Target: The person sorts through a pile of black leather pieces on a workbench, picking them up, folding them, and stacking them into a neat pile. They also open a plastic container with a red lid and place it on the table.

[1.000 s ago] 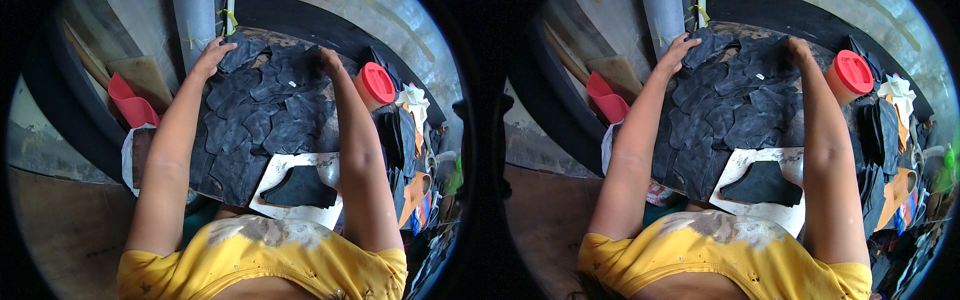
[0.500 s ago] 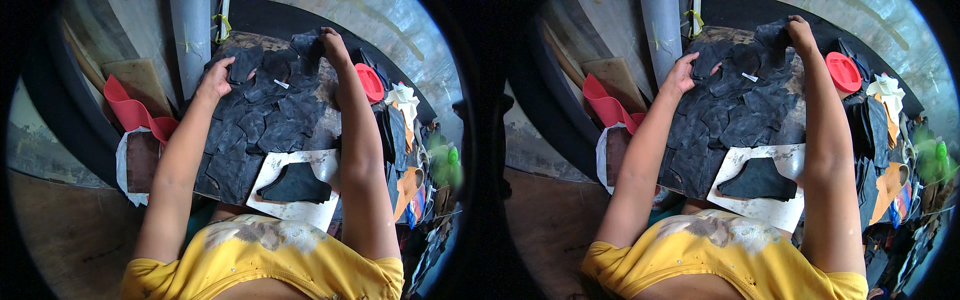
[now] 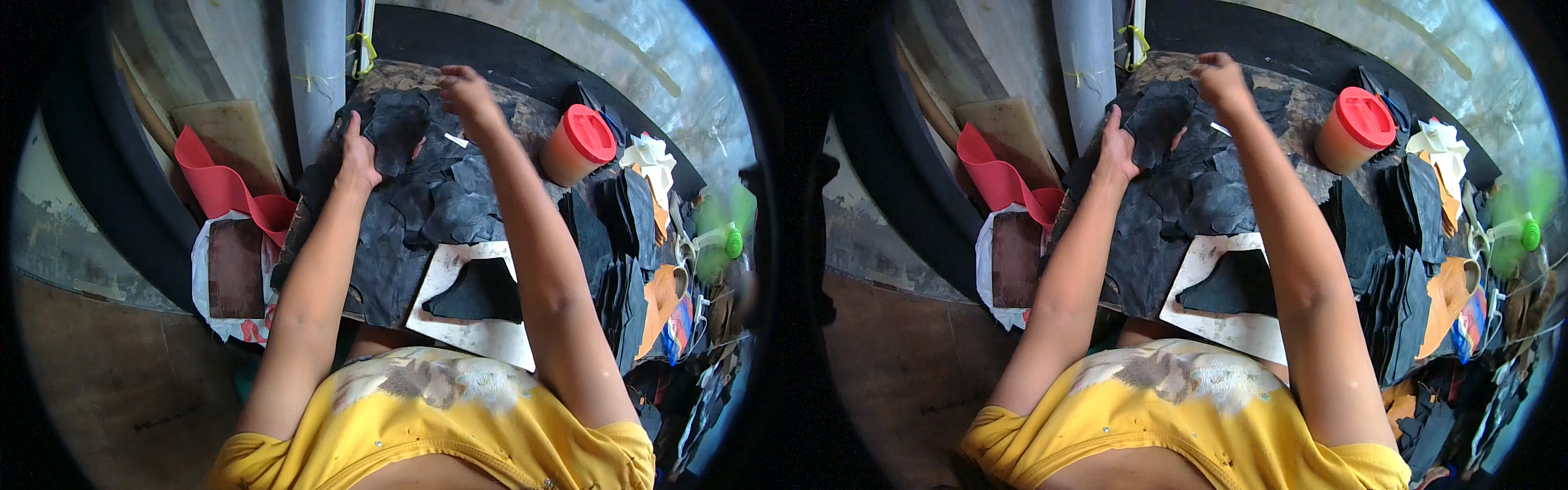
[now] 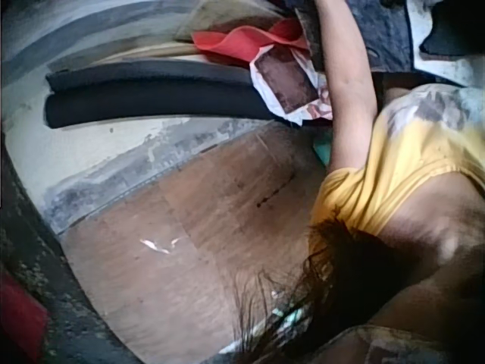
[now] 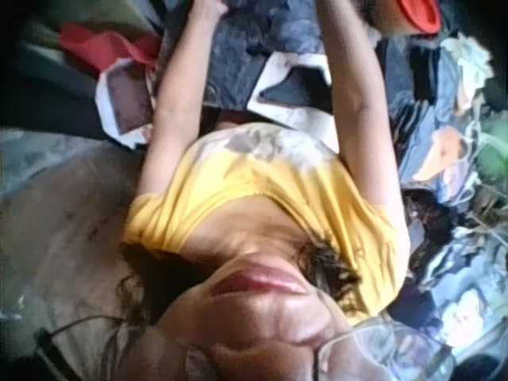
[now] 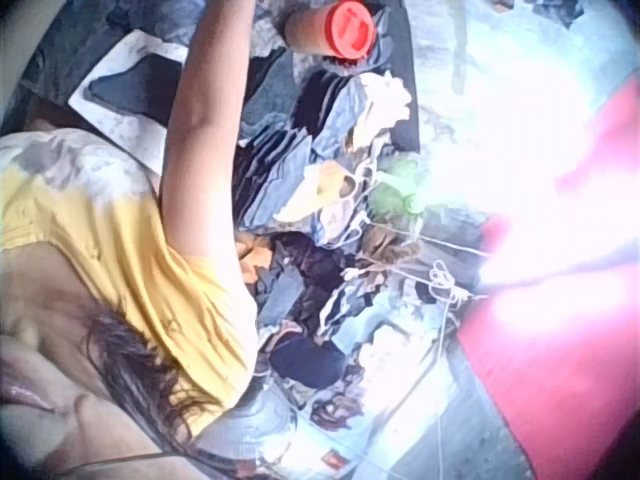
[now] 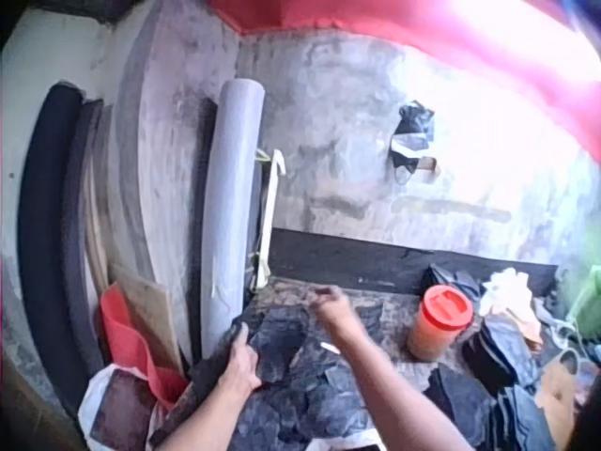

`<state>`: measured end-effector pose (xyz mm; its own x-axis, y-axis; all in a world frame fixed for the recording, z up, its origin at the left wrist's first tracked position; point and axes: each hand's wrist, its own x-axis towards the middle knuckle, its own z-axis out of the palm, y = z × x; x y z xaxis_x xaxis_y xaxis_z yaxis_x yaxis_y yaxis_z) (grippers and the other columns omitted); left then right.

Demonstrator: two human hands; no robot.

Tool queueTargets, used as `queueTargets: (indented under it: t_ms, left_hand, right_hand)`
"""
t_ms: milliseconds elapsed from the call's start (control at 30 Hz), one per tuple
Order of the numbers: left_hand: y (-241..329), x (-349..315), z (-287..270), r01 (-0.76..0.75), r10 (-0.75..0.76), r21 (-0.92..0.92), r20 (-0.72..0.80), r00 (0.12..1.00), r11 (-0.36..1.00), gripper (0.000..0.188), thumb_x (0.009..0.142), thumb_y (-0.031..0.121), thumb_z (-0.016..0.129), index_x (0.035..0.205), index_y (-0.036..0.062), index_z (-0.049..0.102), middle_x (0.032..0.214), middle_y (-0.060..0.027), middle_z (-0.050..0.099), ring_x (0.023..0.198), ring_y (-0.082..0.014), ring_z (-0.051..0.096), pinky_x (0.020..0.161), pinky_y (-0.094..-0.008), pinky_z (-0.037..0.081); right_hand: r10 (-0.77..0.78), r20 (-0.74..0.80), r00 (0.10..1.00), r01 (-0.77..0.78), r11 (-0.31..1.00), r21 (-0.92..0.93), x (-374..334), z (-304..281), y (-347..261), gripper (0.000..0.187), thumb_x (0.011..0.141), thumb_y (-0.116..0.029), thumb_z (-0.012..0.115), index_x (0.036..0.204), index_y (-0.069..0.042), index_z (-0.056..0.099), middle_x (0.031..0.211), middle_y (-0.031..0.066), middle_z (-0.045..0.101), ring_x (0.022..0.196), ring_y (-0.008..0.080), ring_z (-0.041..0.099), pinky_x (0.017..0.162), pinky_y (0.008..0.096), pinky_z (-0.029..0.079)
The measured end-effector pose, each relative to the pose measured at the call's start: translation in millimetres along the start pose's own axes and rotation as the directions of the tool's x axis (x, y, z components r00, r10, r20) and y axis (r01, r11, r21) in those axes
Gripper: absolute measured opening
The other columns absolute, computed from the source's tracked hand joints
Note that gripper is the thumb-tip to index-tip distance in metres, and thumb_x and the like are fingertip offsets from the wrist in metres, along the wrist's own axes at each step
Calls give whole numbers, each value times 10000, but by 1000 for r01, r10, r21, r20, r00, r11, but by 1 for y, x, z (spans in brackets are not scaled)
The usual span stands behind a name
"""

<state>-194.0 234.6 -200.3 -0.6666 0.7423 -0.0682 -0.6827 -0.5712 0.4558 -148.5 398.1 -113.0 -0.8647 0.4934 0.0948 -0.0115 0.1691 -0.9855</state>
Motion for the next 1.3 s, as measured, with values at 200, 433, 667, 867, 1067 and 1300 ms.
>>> queueTargets:
  t_ms: [200,433,667,867,1067,1300]
  left_hand:
    - [4,1,-3,11,-11,6,90,996,1000,616,910,447,465,1298,-32,448,1207,-245,565,1047,-388,589,792,-483,533]
    - [9,-4,0,64,-61,-52,61,996,997,609,895,367,516,1318,-57,408,1244,-271,534,1062,-405,582,806,-471,541]
    - [-1,-1,0,-30,25,41,102,994,999,546,899,367,495,1278,-26,471,1198,-226,581,1011,-361,621,806,-447,546]
    - [2,1,-10,5,-16,89,124,992,996,566,898,366,506,1274,-53,456,1192,-243,578,1015,-384,607,806,-455,536]
    - [1,2,-10,-30,23,68,95,995,997,560,900,344,510,1295,-47,439,1233,-254,547,1064,-396,580,789,-456,541]
    - [5,2,-3,50,-47,66,-39,998,997,489,886,348,517,1196,-30,524,1115,-203,626,954,-337,640,749,-444,560]
  right_hand:
    - [-800,509,318,447,600,664,-132,-95,-112,717,824,-338,624,1384,-9,319,1085,147,533,850,184,511,711,313,433]
    - [-739,200,644,758,651,-38,-262,-117,-163,548,768,-190,663,1217,78,498,948,134,551,760,143,492,681,232,415]
    - [-748,-74,660,745,638,196,-254,-125,-166,610,802,-59,569,1278,233,321,1025,211,534,750,163,513,728,230,448]
    - [-522,8,853,515,843,153,-282,-101,-159,712,830,-358,615,1277,135,361,1064,230,539,872,207,567,775,262,448]
    - [-746,136,652,700,661,272,-291,-59,-166,303,913,-233,538,1191,-113,518,842,121,578,635,260,509,545,412,434]
    - [-654,130,745,615,749,246,-293,-63,-167,371,897,-252,564,1237,-126,483,874,145,596,640,265,552,583,448,454]
